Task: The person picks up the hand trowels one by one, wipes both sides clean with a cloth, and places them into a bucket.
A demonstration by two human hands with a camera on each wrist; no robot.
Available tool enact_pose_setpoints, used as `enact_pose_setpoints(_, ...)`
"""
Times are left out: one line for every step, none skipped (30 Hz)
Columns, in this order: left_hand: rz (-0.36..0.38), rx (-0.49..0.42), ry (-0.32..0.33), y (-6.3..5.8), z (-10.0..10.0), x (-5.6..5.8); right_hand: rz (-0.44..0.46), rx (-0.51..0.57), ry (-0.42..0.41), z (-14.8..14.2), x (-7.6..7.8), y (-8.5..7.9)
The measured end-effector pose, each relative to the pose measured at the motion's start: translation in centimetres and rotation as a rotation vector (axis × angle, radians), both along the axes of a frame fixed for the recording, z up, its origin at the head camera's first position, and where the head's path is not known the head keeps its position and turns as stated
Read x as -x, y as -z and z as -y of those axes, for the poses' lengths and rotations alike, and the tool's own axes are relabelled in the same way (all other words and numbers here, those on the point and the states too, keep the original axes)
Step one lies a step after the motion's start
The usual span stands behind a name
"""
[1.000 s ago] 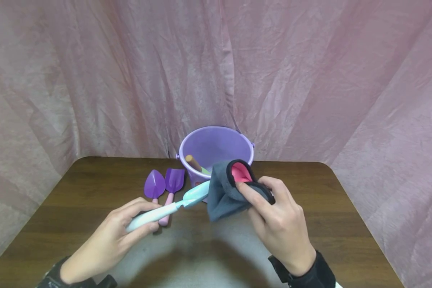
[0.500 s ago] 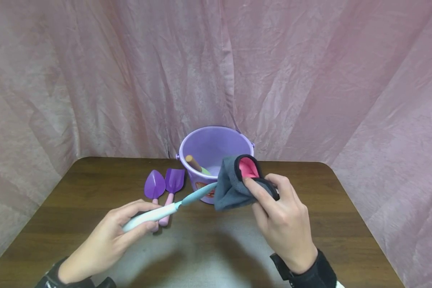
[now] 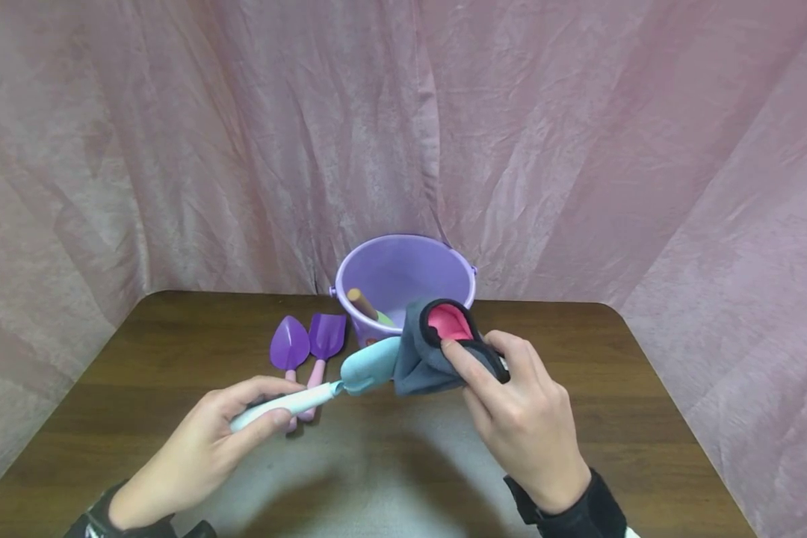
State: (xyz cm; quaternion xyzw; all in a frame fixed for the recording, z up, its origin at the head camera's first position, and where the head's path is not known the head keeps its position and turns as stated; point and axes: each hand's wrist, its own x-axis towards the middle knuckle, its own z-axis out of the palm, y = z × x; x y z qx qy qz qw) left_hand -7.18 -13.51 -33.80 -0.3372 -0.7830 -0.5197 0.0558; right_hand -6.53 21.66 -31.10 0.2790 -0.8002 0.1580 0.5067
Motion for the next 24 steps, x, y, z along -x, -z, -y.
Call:
enact_pose_setpoints(0.006, 0.001, -0.002, 0.0, 0.0, 0.0, -0.004, -0.002, -0.004, 0.1, 0.0, 0.0)
enact_pose_setpoints(0.012, 0.004, -0.004, 0.0, 0.0, -0.1, -0.007, -0.005, -0.007, 0.2, 0.0, 0.0)
enact_pose_setpoints(0.017, 0.007, -0.006, 0.0, 0.0, -0.1, -0.009, -0.007, -0.011, 0.2, 0.0, 0.1)
enact_pose_setpoints(0.024, 0.011, -0.007, -0.1, 0.0, -0.1, -0.011, -0.009, -0.017, 0.3, 0.0, 0.1)
enact_pose_setpoints(0.027, 0.018, -0.008, -0.1, -0.1, -0.1, -0.013, -0.012, -0.024, 0.4, 0.0, 0.1)
enact_pose_setpoints(0.032, 0.026, -0.009, -0.1, -0.1, -0.2, -0.013, -0.017, -0.03, 0.4, 0.0, 0.2)
enact_pose_setpoints(0.034, 0.034, -0.009, -0.1, -0.1, -0.2, -0.012, -0.023, -0.037, 0.5, 0.0, 0.2)
enact_pose_setpoints(0.036, 0.041, -0.005, 0.0, -0.1, -0.2, -0.012, -0.028, -0.043, 0.5, 0.0, 0.2)
enact_pose_setpoints(0.036, 0.045, 0.002, 0.0, -0.2, -0.2, -0.012, -0.033, -0.049, 0.5, 0.0, 0.3)
enact_pose_setpoints(0.034, 0.05, 0.011, 0.0, -0.2, -0.3, -0.011, -0.038, -0.056, 0.5, 0.0, 0.3)
enact_pose_setpoints(0.027, 0.054, 0.021, 0.1, -0.2, -0.3, -0.013, -0.043, -0.061, 0.5, 0.0, 0.4)
enact_pose_setpoints(0.024, 0.057, 0.032, 0.1, -0.3, -0.3, -0.015, -0.049, -0.068, 0.6, 0.0, 0.4)
enact_pose_setpoints(0.02, 0.061, 0.042, 0.1, -0.3, -0.3, -0.016, -0.053, -0.074, 0.7, -0.1, 0.4)
enact_pose_setpoints(0.016, 0.065, 0.05, 0.2, -0.4, -0.4, -0.019, -0.058, -0.08, 0.8, -0.1, 0.4)
enact_pose_setpoints(0.014, 0.066, 0.058, 0.2, -0.4, -0.4, -0.022, -0.062, -0.088, 0.9, -0.1, 0.4)
enact_pose_setpoints(0.014, 0.071, 0.062, 0.2, -0.5, -0.5, -0.024, -0.066, -0.097, 1.0, -0.1, 0.4)
enact_pose_setpoints(0.015, 0.074, 0.064, 0.2, -0.6, -0.5, -0.029, -0.071, -0.106, 1.2, -0.1, 0.3)
enact_pose_setpoints(0.018, 0.078, 0.064, 0.2, -0.6, -0.6, -0.031, -0.076, -0.116, 1.3, -0.1, 0.3)
enact_pose_setpoints(0.017, 0.081, 0.064, 0.2, -0.7, -0.6, -0.033, -0.08, -0.125, 1.5, -0.2, 0.2)
enact_pose_setpoints(0.016, 0.082, 0.065, 0.2, -0.7, -0.6, -0.035, -0.085, -0.137, 1.6, -0.2, 0.2)
enact_pose_setpoints(0.017, 0.084, 0.066, 0.2, -0.8, -0.7, -0.038, -0.09, -0.148, 1.7, -0.2, 0.1)
enact_pose_setpoints(0.013, 0.086, 0.064, 0.2, -0.8, -0.7, -0.04, -0.096, -0.159, 1.8, -0.2, 0.1)
enact_pose_setpoints(0.01, 0.087, 0.063, 0.2, -0.8, -0.7, -0.043, -0.102, -0.17, 2.0, -0.2, 0.1)
enact_pose_setpoints(0.007, 0.088, 0.063, 0.2, -0.8, -0.7, -0.044, -0.109, -0.179, 2.1, -0.2, 0.1)
